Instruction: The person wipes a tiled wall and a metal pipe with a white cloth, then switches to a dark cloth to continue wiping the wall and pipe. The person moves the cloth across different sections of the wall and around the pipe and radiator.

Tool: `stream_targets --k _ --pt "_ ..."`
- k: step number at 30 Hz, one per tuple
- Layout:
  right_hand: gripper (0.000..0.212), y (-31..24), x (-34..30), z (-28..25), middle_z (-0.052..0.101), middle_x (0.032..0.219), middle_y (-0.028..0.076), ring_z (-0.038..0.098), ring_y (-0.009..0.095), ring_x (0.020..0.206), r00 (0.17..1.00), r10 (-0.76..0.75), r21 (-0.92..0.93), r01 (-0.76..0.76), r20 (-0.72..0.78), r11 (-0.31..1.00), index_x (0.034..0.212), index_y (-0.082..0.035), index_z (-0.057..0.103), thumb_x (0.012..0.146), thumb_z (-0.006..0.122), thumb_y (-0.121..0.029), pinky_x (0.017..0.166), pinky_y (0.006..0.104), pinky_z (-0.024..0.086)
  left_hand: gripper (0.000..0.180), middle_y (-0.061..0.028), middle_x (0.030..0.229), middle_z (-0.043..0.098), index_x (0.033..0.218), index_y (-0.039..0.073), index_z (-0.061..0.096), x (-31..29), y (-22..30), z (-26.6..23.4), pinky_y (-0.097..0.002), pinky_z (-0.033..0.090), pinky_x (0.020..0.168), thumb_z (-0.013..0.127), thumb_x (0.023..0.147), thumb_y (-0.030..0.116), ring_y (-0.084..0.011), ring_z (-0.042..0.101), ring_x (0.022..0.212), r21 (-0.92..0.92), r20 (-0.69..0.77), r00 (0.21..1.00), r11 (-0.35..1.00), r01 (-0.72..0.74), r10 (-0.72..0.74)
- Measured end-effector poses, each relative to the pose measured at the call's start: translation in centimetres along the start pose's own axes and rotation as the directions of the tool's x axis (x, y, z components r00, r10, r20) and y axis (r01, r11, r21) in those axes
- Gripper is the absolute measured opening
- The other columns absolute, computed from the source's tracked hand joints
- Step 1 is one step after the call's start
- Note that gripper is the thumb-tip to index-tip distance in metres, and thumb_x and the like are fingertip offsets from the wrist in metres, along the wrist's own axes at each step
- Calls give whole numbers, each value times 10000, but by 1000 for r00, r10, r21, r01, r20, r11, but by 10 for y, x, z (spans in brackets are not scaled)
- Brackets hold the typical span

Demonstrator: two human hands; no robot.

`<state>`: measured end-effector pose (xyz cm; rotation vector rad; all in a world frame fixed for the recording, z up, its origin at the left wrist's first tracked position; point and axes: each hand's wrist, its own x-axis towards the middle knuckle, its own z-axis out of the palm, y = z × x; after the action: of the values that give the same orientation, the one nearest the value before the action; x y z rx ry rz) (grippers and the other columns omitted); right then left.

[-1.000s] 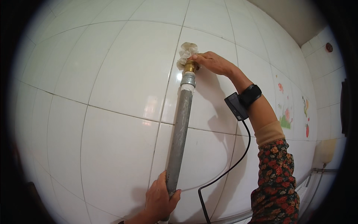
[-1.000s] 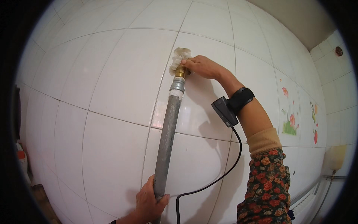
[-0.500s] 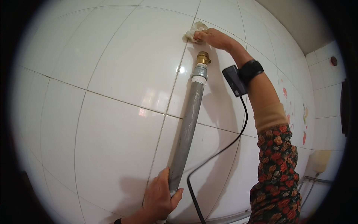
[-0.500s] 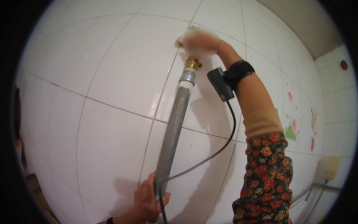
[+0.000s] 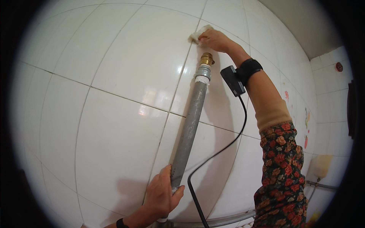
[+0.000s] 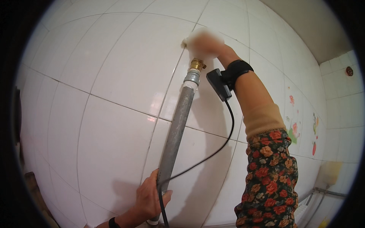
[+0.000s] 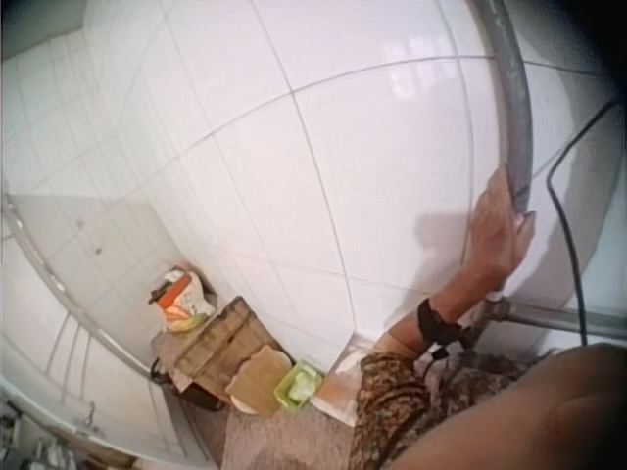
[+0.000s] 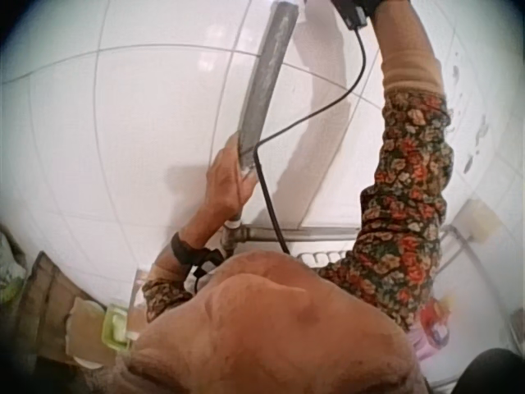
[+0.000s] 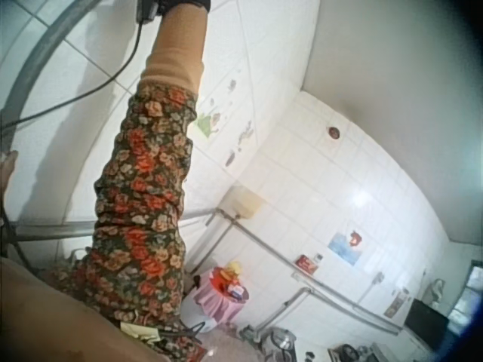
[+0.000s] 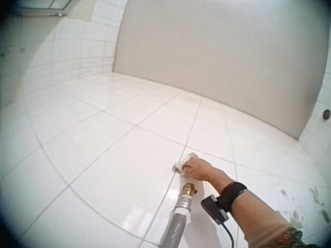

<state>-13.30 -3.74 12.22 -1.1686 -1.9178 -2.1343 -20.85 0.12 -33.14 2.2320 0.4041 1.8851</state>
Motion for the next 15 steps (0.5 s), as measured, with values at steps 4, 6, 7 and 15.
stream_targets --k 4,6,7,15 --pt "148 -6 13 12 670 943 121 622 261 873 988 92 58 -99 125 993 915 -27 705 814 631 -105 801 356 491 684 -233 1140 542 1317 -108 370 0 1 0 -451 467 793 702 795 183 -384 549 906 17 -12 1000 1000 15 -15" --pt "130 -16 11 18 672 930 107 627 262 865 991 41 380 -88 131 921 889 -42 714 793 654 -105 790 355 494 687 -237 1137 543 1320 -109 367 0 2 1 -453 465 789 703 794 178 -383 546 900 9 36 997 998 65 -65" --pt "125 -20 8 19 674 930 104 630 262 871 969 87 376 -172 232 911 883 -45 716 787 660 -101 791 355 496 690 -237 1130 544 1322 -110 363 0 2 1 -454 464 790 703 794 178 -383 546 904 5 20 999 999 39 -39" --pt "134 1 8 16 678 854 79 627 206 787 966 46 483 -168 254 859 869 -47 715 763 686 -123 702 343 511 702 -234 1123 543 1330 -106 348 1 6 1 -460 458 805 708 797 178 -393 545 931 -21 23 998 998 67 -67"
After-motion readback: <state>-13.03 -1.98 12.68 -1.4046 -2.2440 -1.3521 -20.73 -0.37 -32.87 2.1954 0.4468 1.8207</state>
